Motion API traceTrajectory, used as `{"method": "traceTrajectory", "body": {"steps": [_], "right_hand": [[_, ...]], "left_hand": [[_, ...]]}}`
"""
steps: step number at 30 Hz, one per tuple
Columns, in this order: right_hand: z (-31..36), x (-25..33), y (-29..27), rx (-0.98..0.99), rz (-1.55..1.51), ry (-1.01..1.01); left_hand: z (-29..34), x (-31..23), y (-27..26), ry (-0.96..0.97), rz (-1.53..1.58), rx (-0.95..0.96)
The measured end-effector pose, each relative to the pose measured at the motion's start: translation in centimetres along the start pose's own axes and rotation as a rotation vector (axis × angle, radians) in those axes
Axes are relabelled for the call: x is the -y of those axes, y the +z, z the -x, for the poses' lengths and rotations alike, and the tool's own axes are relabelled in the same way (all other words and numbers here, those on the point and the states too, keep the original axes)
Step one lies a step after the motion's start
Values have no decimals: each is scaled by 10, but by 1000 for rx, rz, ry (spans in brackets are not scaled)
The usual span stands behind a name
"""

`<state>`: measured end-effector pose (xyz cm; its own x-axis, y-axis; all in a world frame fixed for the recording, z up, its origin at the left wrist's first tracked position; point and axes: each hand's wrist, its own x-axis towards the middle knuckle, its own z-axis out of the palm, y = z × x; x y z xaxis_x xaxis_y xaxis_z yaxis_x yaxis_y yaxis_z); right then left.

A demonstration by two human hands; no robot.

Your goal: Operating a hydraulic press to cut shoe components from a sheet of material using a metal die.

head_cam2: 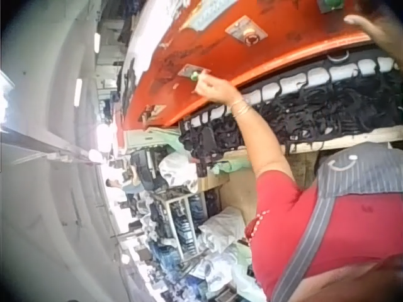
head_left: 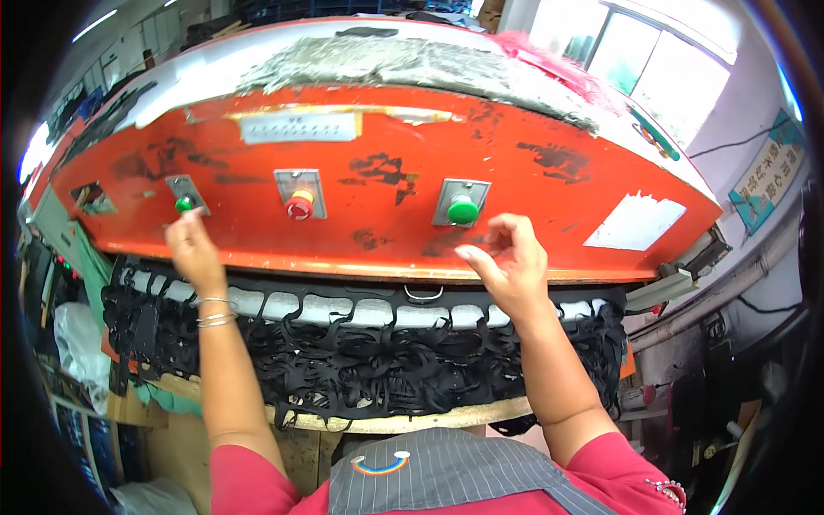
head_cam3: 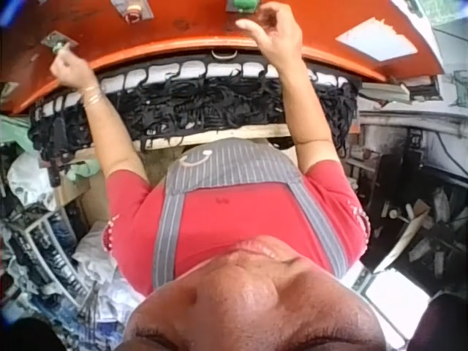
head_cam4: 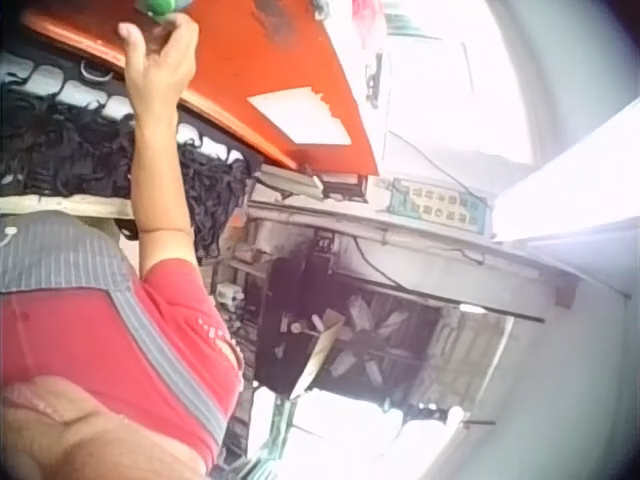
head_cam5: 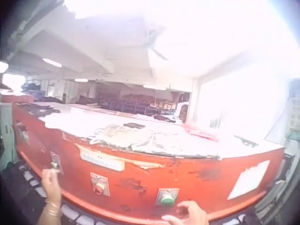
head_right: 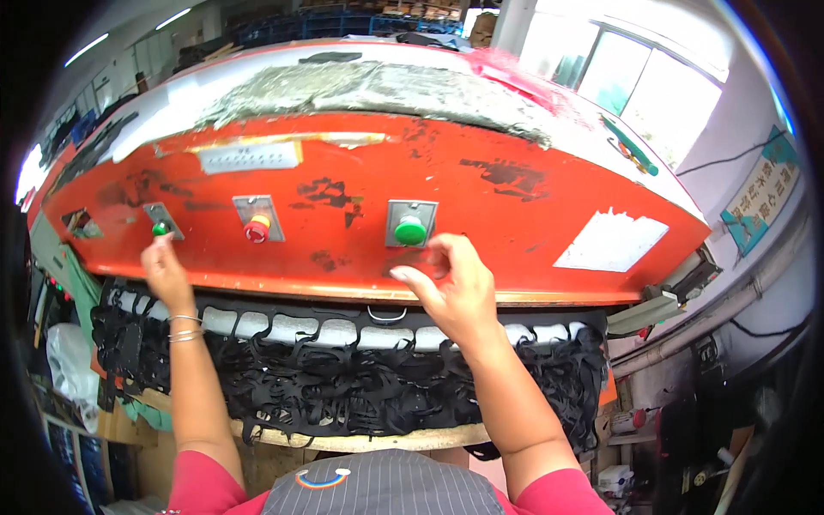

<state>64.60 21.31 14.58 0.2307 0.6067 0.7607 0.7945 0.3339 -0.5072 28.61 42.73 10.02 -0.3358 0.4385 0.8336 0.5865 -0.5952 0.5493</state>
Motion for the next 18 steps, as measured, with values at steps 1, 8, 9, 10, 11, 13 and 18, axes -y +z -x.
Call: {"method": "traceTrajectory", "body": {"steps": [1, 8, 9, 10, 11, 13, 18], "right_hand": [[-3, 9, 2, -2, -9, 51], [25, 20, -30, -77, 144, 1], [38, 19, -39, -32, 112, -9], [52, 22, -48, 94, 97, 10], [67, 18, -61, 265, 129, -5], [115, 16, -83, 662, 115, 109], [194, 25, -132, 1029, 281, 126]], "left_hand": [[-16, 10, -13, 70, -83, -112], [-37, 4, -63, 3, 20, 470], [-20, -7, -65, -103, 161, 467], [8, -16, -73, 152, -10, 450], [42, -47, -72, 284, -13, 387], [105, -145, -95, 130, 240, 731], [206, -286, -127, 243, 279, 1284]]}}
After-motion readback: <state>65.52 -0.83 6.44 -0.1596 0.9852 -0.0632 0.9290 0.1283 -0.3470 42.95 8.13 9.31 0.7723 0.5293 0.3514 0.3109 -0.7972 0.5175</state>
